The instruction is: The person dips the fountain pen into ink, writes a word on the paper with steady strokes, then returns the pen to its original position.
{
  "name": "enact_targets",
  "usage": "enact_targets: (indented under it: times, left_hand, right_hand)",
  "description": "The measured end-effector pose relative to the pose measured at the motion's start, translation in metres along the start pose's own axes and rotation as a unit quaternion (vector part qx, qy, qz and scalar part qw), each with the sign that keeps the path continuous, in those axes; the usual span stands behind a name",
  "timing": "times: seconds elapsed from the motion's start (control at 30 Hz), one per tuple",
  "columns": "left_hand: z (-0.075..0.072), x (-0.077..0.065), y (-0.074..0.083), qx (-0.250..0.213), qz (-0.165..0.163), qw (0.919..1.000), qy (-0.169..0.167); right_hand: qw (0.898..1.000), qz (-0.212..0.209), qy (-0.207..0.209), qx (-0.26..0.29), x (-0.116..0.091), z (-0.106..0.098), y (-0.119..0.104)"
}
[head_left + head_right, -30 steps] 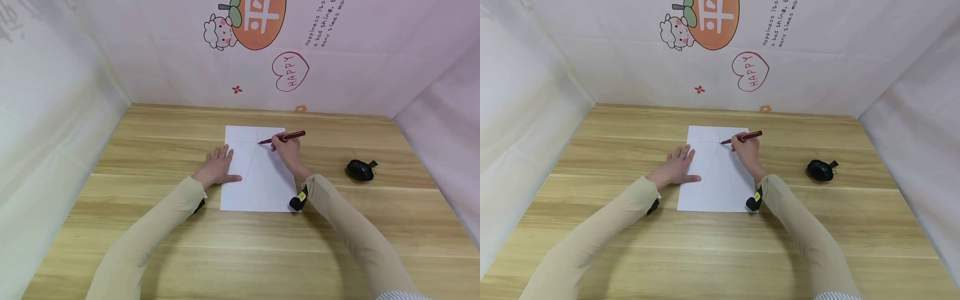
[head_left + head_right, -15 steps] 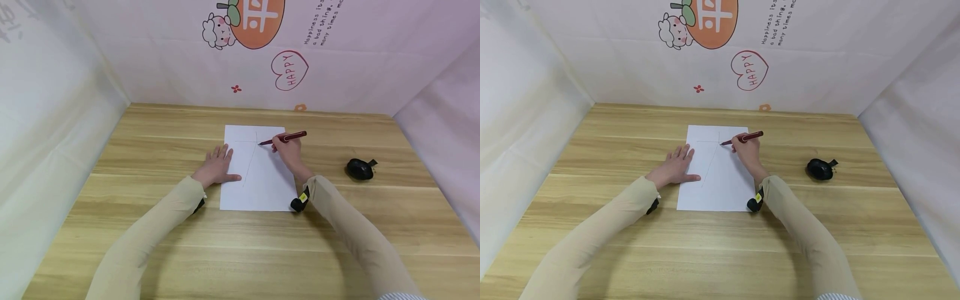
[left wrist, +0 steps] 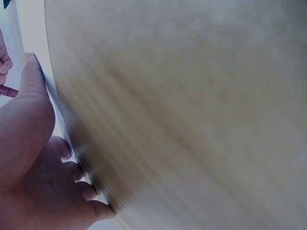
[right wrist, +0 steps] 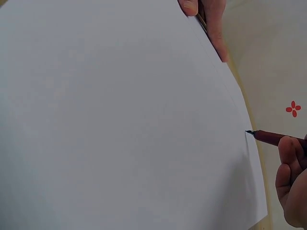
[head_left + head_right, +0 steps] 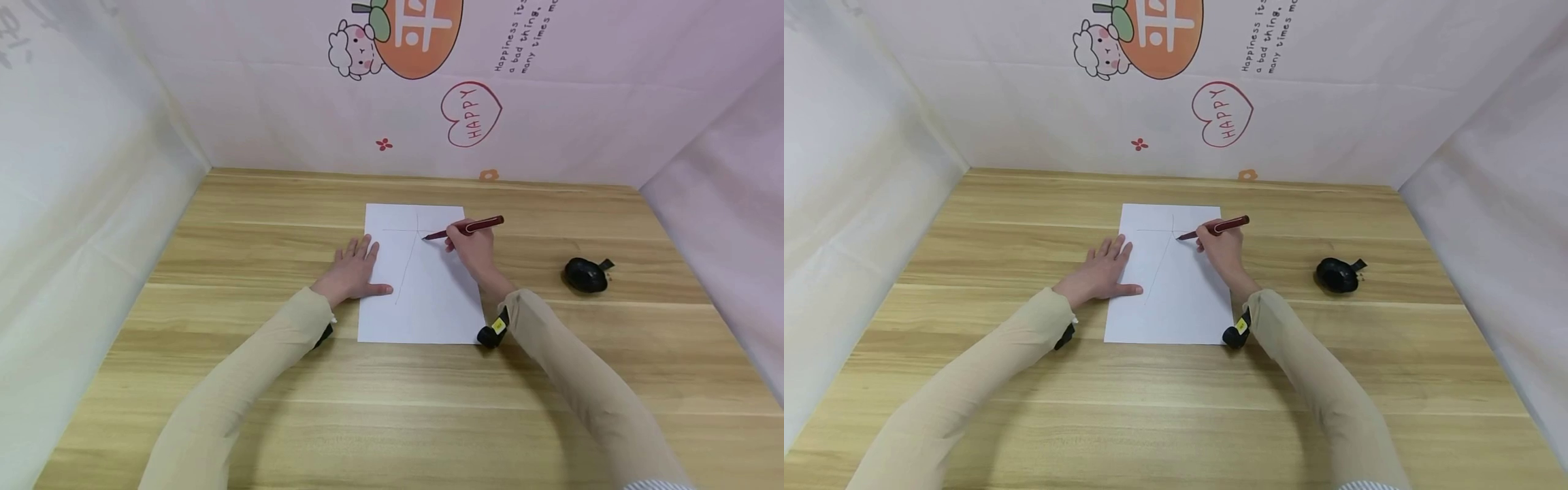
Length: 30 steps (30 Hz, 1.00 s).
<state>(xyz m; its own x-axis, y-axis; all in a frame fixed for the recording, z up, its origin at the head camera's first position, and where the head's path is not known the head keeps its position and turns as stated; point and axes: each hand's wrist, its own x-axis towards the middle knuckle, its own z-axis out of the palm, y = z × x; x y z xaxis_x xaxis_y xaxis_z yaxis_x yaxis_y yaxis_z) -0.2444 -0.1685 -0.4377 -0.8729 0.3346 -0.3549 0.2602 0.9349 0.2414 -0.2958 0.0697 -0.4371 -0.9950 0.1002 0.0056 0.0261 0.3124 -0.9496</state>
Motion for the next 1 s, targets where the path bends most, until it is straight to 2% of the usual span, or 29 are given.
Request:
enact_targets:
  times: [0.4, 1.0]
  left_hand:
    - [-0.002, -0.001, 0.001, 0.003, 0.003, 1.0000, 0.002]
    - [-0.001, -0.003, 0.002, -0.004, 0.000, 1.0000, -0.002]
  right_hand:
    - [1.000, -0.003, -0.002, 0.005, -0.003, -0.005, 0.000]
    - [1.000, 0.014, -0.006, 0.005, -0.010, -0.011, 0.002]
